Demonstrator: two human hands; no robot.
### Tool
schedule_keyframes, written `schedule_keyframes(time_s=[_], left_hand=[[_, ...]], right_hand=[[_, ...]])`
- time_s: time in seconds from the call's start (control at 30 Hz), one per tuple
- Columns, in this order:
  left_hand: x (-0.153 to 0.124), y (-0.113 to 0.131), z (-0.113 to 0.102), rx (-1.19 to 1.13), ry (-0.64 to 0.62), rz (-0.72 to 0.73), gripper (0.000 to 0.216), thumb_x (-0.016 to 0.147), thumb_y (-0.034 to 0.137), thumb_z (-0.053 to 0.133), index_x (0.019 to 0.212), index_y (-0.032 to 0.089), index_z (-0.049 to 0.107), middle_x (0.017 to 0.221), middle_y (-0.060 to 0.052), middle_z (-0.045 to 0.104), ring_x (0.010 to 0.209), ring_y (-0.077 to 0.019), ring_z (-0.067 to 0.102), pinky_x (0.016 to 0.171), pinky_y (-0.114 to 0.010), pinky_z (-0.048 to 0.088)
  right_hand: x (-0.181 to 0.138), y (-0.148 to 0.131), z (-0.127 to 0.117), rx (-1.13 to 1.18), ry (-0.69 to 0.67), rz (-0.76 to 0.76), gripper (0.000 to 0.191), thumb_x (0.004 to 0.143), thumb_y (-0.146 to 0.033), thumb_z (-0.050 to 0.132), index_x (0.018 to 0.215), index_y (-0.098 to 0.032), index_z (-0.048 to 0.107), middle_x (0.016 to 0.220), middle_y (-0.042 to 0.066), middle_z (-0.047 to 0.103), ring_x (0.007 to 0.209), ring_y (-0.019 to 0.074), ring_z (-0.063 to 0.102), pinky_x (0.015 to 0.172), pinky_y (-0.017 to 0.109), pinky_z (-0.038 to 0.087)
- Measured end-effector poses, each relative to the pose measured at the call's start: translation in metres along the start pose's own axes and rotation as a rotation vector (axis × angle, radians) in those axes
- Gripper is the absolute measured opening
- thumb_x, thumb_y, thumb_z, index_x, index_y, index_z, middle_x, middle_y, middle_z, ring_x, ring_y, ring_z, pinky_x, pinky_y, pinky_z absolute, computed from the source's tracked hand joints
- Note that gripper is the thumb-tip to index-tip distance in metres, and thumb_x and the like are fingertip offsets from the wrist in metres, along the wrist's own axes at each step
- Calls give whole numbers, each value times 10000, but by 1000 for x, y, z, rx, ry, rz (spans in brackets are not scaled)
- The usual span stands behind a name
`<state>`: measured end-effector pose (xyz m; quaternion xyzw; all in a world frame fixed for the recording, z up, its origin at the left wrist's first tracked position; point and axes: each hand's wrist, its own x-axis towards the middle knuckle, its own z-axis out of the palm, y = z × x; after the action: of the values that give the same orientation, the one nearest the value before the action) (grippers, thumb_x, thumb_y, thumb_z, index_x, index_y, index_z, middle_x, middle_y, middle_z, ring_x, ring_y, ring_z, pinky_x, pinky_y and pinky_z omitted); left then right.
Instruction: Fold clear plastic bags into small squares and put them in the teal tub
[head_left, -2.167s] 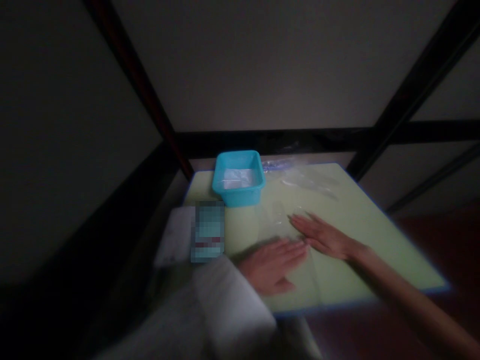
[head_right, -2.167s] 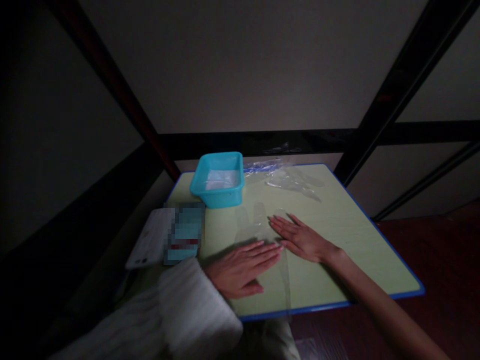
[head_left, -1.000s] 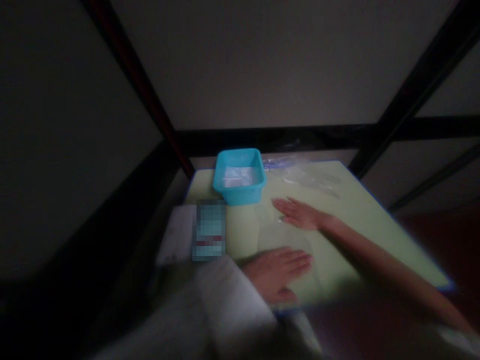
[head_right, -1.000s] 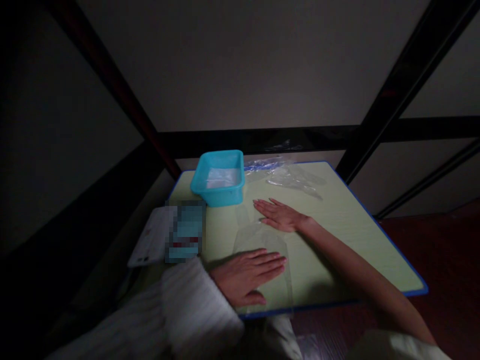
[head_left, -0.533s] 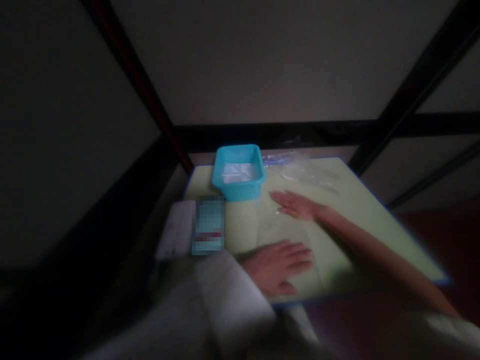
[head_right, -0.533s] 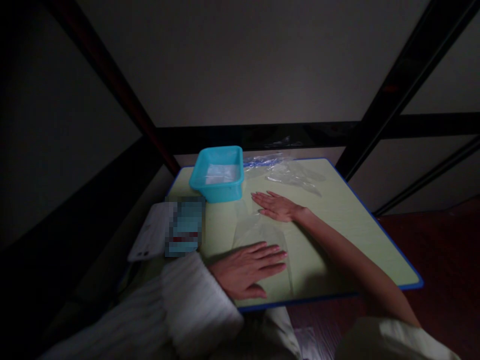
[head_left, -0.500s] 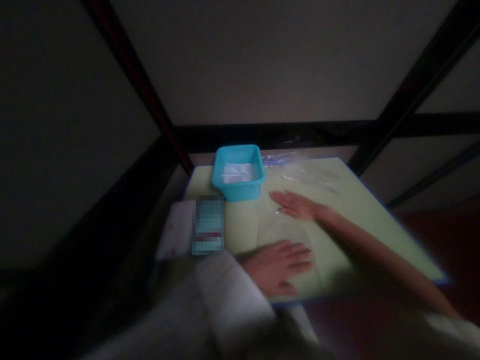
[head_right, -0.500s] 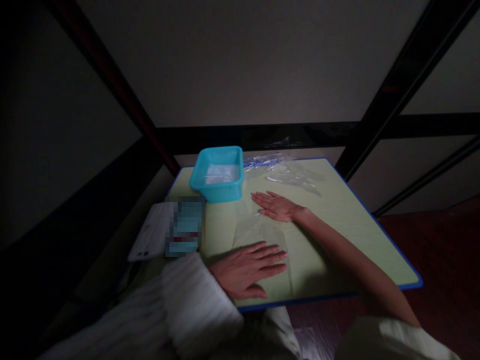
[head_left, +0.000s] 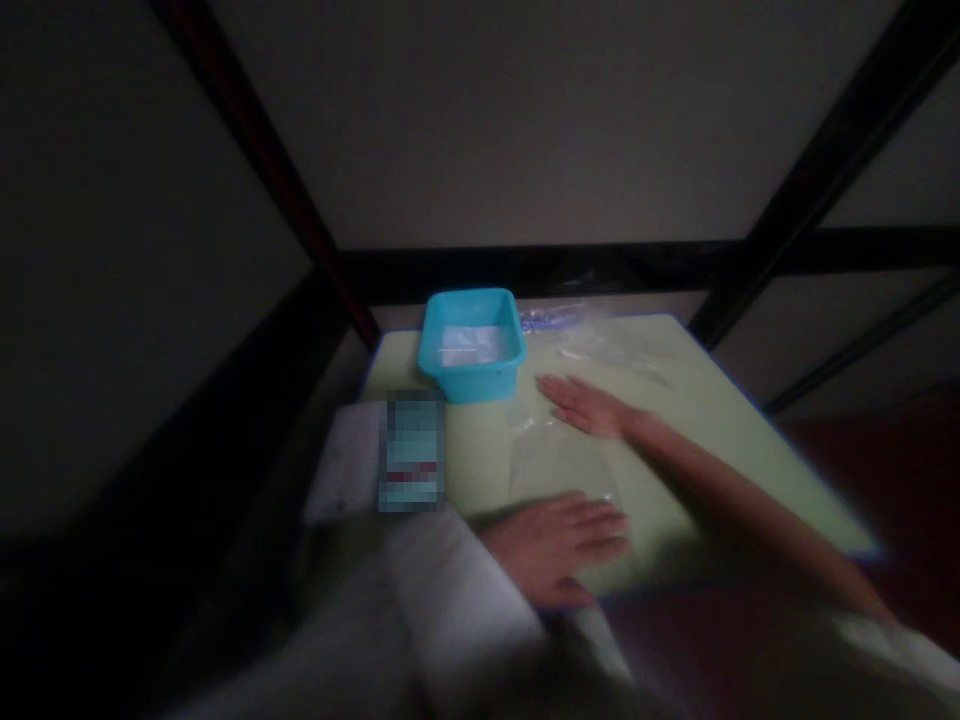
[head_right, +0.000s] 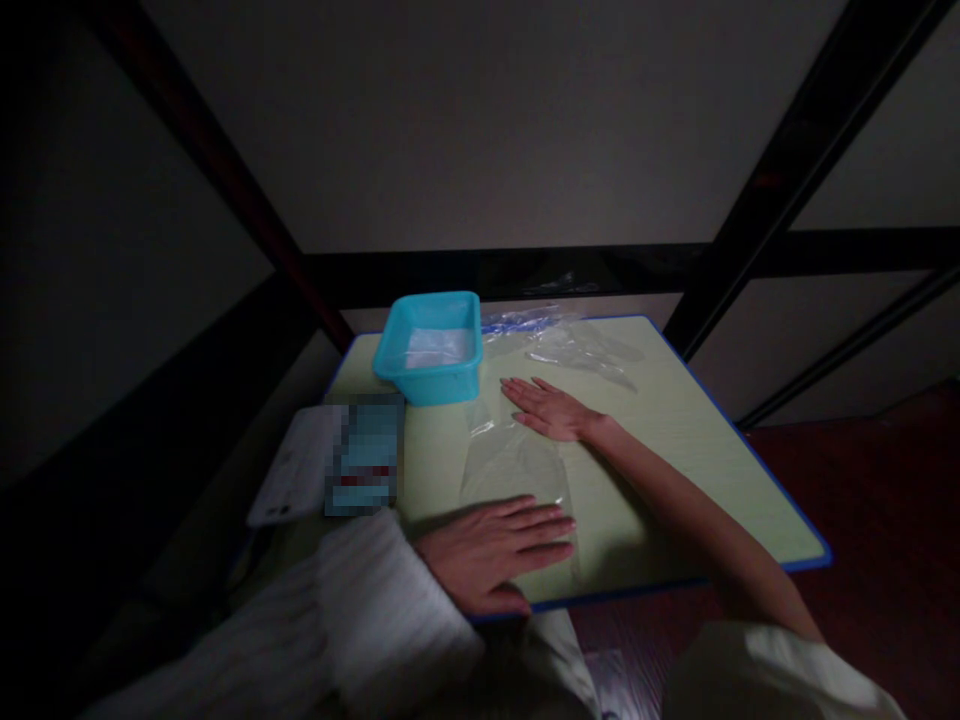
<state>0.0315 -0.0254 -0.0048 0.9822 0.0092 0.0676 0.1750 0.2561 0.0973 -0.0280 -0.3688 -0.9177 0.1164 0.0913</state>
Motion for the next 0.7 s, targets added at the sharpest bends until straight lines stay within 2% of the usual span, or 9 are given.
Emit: schedule_keyframes(time_s=[0.2,0.37,0.53,0.7], left_hand=[[2,1,-4,-22,-1,-1,632,910,488,391,1433,154,270,1525,-86,243,1424,-221,142,1170,-397,109],[2,4,0,-31,-13,19,629,914,493,394,1427,147,283,1514,-93,269,1423,-223,147,1171,-405,106],[3,8,4,-35,-3,30,636,899,561,389,1409,185,328,1504,-72,302,1419,-217,167,1168,-398,130],[5,13,5,-34,-10,29,614,901,550,396,1393,186,362,1500,-54,315,1417,-220,171,1167,-388,145]], right_hand=[[-26,-27,-11,-12,46,41,605,972,-468,249,1493,-242,42,1546,57,125,1413,224,132,1140,495,103],[-48,-53,1,-66,14,-2,619,978,-445,255,1494,-188,31,1537,103,167,1410,211,152,1145,467,90],[-52,-53,14,-114,10,2,614,978,-432,258,1492,-156,64,1535,124,161,1413,224,134,1142,480,86],[-51,-52,11,-92,11,-19,613,978,-432,264,1492,-150,86,1534,131,156,1414,231,131,1142,486,87]])
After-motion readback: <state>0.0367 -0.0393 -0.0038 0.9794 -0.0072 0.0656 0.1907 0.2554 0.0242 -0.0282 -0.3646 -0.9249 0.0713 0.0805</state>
